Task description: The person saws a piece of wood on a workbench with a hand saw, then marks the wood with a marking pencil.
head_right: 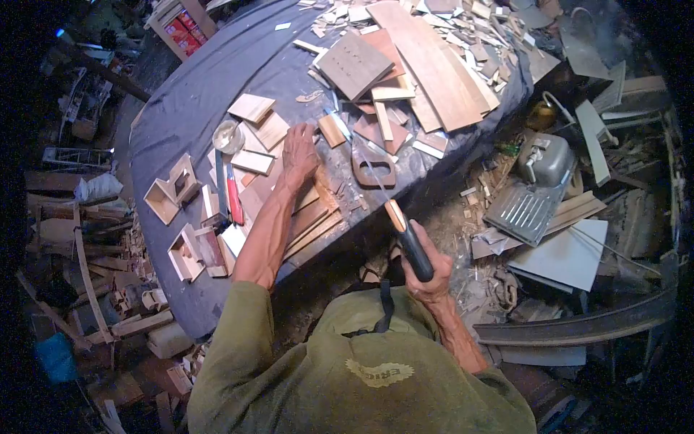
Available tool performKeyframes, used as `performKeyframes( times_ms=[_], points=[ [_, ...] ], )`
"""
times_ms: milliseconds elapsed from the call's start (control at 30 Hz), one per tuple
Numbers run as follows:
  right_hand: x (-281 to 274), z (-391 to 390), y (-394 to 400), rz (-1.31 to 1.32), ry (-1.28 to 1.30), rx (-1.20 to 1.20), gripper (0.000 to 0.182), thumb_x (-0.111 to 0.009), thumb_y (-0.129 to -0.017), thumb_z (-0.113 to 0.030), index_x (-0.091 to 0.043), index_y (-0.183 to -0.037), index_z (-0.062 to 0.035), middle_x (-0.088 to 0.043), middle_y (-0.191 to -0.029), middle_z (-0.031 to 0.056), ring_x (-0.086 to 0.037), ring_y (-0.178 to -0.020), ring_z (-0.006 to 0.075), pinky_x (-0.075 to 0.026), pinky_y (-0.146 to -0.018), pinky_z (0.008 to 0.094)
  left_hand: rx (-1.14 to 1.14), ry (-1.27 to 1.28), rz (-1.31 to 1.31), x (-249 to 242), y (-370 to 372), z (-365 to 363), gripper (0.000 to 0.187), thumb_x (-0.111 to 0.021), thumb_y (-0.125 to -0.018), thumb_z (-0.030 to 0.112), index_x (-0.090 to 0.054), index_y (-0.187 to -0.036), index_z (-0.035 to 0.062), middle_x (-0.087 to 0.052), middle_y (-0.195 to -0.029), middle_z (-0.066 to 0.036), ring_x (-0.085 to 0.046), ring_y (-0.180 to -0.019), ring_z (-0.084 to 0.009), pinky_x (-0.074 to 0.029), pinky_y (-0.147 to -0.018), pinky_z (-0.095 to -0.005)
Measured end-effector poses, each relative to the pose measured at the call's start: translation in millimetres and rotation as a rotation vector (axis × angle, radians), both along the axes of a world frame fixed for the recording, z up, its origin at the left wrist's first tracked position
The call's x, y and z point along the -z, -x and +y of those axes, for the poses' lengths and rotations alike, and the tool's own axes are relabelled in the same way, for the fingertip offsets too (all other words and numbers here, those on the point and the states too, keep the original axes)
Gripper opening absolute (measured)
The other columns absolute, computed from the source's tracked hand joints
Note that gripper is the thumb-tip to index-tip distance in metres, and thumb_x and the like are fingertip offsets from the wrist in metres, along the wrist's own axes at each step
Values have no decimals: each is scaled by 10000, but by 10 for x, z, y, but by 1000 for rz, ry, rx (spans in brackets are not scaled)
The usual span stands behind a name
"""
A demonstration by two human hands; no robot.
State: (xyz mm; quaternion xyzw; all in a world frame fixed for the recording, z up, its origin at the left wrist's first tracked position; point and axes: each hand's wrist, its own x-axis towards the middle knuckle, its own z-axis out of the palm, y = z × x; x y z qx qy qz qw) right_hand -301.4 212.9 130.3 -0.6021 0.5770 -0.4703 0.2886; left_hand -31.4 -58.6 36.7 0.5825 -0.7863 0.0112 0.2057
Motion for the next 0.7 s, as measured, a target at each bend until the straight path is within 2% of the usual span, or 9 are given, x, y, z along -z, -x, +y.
performKeyframes(
  times_ms=[100,167,233,267,367,400,500,600,700],
  points=[
    [-9,-107,38,-14,37,1,643,-663,-757,42,-561,-1388,-35,-735,-941,157,-716,-791,172,-536,-750,281,102,81,-145,80,109,-273,473,-662,-744,22,-567,-1207,38,-547,-1274,-160,-468,-1273,-368,-407,-1045,-487],
    [-26,-220,93,0,75,-14,634,-694,-763,29,-571,-1381,-45,-738,-929,180,-731,-737,180,-540,-680,280,121,6,-283,51,181,-359,463,-620,-812,60,-542,-1269,64,-541,-1337,-126,-420,-1356,-346,-365,-1090,-551],
    [-75,-330,144,-14,63,-37,634,-682,-764,42,-562,-1383,-26,-741,-928,170,-730,-734,175,-541,-675,276,169,-101,-398,11,233,-471,455,-565,-877,93,-522,-1329,76,-537,-1366,-107,-399,-1385,-341,-346,-1098,-580],
    [-91,-372,166,-19,52,-43,633,-680,-765,44,-559,-1383,-22,-741,-929,170,-730,-732,174,-541,-674,275,206,-67,-387,104,222,-533,436,-550,-903,125,-524,-1337,107,-542,-1372,-72,-404,-1384,-321,-331,-1083,-634],
    [-61,-514,242,-42,32,-55,631,-675,-769,45,-551,-1385,-7,-741,-939,170,-731,-739,170,-542,-679,275,265,-87,-414,149,237,-650,296,-527,-953,177,-563,-1237,105,-598,-1285,-76,-475,-1324,-292,-315,-1080,-663],
    [-47,-552,253,-55,24,-61,630,-674,-770,45,-549,-1386,-3,-741,-943,170,-732,-743,169,-543,-682,276,303,-25,-405,167,226,-671,294,-530,-943,164,-575,-1227,100,-632,-1217,-75,-505,-1294,-280,-299,-1072,-692],
    [-66,-685,281,-56,24,-70,627,-678,-775,41,-552,-1387,-13,-739,-957,176,-734,-759,165,-545,-690,277,434,74,-511,134,153,-705,270,-531,-927,136,-600,-1185,96,-654,-1135,-79,-525,-1260,-271,-298,-1076,-687],
    [-29,-778,281,-76,13,-66,645,-639,-763,51,-553,-1396,-41,-722,-895,104,-667,-744,118,-523,-735,256,427,21,-438,-35,63,-660,246,-547,-904,129,-621,-1135,90,-662,-1051,-87,-607,-1117,-266,-327,-1044,-674],
    [-15,-879,246,-89,21,-85,626,-645,-778,44,-554,-1392,-40,-724,-913,107,-672,-757,117,-520,-737,254,198,-67,-85,-241,48,-481,202,-626,-848,102,-637,-1049,85,-677,-916,-86,-671,-940,-288,-409,-1003,-591]
  ],
)
